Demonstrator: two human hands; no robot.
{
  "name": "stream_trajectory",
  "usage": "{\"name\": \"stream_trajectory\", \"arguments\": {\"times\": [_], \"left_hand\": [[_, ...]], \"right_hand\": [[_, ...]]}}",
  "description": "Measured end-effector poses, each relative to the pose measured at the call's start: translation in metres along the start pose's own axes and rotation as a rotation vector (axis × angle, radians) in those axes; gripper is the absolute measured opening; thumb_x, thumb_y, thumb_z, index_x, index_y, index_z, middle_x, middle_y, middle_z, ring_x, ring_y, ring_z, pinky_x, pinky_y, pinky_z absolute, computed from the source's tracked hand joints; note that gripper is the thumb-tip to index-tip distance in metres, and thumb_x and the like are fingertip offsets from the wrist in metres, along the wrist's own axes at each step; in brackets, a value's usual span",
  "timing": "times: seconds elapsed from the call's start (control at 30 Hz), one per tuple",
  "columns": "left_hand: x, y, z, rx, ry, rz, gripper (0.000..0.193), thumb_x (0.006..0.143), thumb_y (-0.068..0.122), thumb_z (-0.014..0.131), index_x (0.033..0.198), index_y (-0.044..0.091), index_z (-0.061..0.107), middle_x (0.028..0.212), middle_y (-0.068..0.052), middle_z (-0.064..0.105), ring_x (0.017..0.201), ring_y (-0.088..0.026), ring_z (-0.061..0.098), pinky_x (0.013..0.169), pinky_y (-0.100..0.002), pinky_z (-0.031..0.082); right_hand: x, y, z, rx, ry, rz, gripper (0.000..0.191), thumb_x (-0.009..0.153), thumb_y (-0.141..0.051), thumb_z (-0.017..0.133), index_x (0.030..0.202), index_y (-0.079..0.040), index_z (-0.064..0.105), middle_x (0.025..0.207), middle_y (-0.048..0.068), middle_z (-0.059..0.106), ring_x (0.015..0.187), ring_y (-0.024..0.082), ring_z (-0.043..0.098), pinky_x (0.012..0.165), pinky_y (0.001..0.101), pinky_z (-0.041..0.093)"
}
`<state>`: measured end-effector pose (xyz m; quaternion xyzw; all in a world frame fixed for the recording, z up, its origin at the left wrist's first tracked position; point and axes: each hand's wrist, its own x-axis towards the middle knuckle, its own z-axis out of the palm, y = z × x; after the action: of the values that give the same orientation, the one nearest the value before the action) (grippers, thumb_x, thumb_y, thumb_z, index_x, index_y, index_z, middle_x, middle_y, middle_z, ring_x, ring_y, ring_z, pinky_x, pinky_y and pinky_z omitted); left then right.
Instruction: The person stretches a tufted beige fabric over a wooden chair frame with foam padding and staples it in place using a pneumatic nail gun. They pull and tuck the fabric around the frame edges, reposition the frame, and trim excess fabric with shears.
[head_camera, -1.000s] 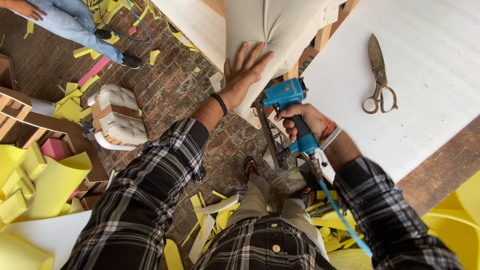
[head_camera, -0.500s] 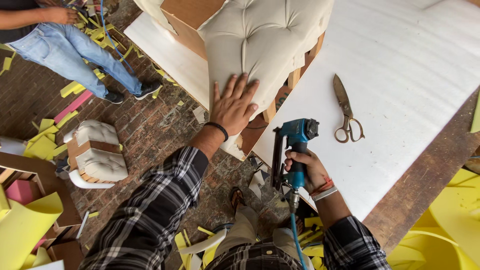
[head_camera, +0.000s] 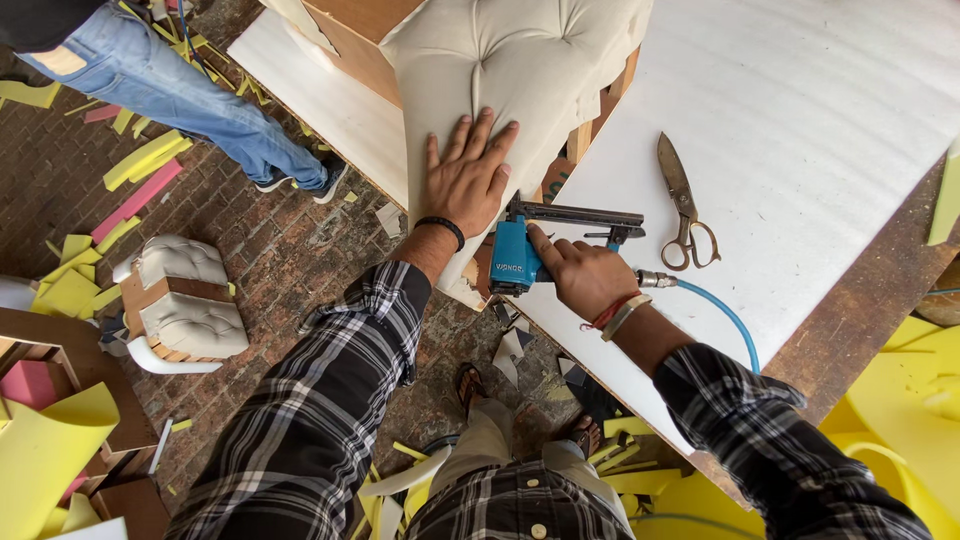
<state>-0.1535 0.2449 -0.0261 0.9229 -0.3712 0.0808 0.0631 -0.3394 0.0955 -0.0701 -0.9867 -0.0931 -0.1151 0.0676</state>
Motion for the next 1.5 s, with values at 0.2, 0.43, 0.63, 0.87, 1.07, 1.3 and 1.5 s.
{"name": "stream_trajectory", "arguments": {"times": [0.2, 0.43, 0.63, 0.87, 1.07, 1.3, 1.5], "left_hand": [[0.000, -0.002, 0.003, -0.014, 0.005, -0.013, 0.056, 0.103, 0.033, 0.048, 0.158, 0.035, 0.036, 0.169, -0.001, 0.028, 0.154, -0.029, 0.028, 0.122, -0.065, 0.011], [-0.002, -0.001, 0.001, -0.016, 0.002, -0.009, 0.057, 0.102, 0.031, 0.049, 0.158, 0.034, 0.037, 0.169, -0.002, 0.028, 0.154, -0.029, 0.028, 0.122, -0.065, 0.011], [0.000, 0.000, 0.003, -0.006, 0.004, -0.001, 0.055, 0.104, 0.033, 0.046, 0.157, 0.035, 0.036, 0.168, -0.002, 0.026, 0.152, -0.030, 0.027, 0.122, -0.064, 0.009], [0.000, -0.004, 0.008, -0.023, 0.000, -0.015, 0.054, 0.105, 0.033, 0.044, 0.158, 0.034, 0.036, 0.169, 0.000, 0.027, 0.154, -0.028, 0.028, 0.125, -0.061, 0.010], [0.001, 0.002, -0.002, -0.010, 0.031, -0.016, 0.061, 0.102, 0.040, 0.047, 0.160, 0.025, 0.034, 0.169, -0.004, 0.028, 0.153, -0.030, 0.029, 0.122, -0.063, 0.013], [0.005, 0.011, -0.018, 0.064, -0.050, -0.023, 0.069, 0.098, 0.048, 0.049, 0.160, 0.023, 0.030, 0.168, -0.008, 0.025, 0.152, -0.032, 0.026, 0.118, -0.066, 0.014], [0.009, 0.009, -0.021, 0.058, -0.066, -0.051, 0.070, 0.098, 0.049, 0.049, 0.160, 0.024, 0.028, 0.167, -0.006, 0.025, 0.152, -0.030, 0.026, 0.120, -0.063, 0.013]], "right_hand": [[0.005, -0.010, 0.014, -0.025, -0.111, 0.132, 0.049, 0.096, -0.013, 0.053, 0.144, -0.002, 0.046, 0.101, 0.012, 0.070, 0.079, 0.025, 0.074, 0.064, 0.0378, 0.061], [0.004, -0.010, 0.002, 0.002, -0.214, 0.126, 0.063, 0.094, -0.009, 0.052, 0.154, -0.001, 0.034, 0.102, 0.014, 0.070, 0.080, 0.026, 0.074, 0.063, 0.0375, 0.061], [0.008, -0.016, 0.000, -0.007, -0.264, 0.176, 0.054, 0.095, -0.013, 0.053, 0.147, -0.002, 0.041, 0.104, 0.015, 0.070, 0.083, 0.026, 0.074, 0.065, 0.0382, 0.061], [-0.004, -0.010, 0.025, 0.122, -0.282, 0.278, 0.061, 0.092, -0.012, 0.055, 0.151, -0.005, 0.038, 0.109, 0.018, 0.068, 0.086, 0.031, 0.074, 0.070, 0.0429, 0.061], [-0.035, 0.018, 0.059, 0.201, -0.196, 0.589, 0.067, 0.089, -0.017, 0.060, 0.152, -0.010, 0.039, 0.119, 0.018, 0.067, 0.099, 0.037, 0.071, 0.082, 0.0484, 0.059], [-0.049, 0.021, 0.087, 0.286, -0.113, 0.720, 0.087, 0.079, -0.019, 0.077, 0.155, -0.014, 0.035, 0.127, 0.014, 0.059, 0.117, 0.036, 0.061, 0.091, 0.0481, 0.055], [-0.046, 0.019, 0.083, 0.352, -0.096, 0.736, 0.096, 0.077, -0.021, 0.083, 0.158, -0.020, 0.033, 0.124, 0.014, 0.059, 0.118, 0.036, 0.058, 0.097, 0.0455, 0.053]]}}
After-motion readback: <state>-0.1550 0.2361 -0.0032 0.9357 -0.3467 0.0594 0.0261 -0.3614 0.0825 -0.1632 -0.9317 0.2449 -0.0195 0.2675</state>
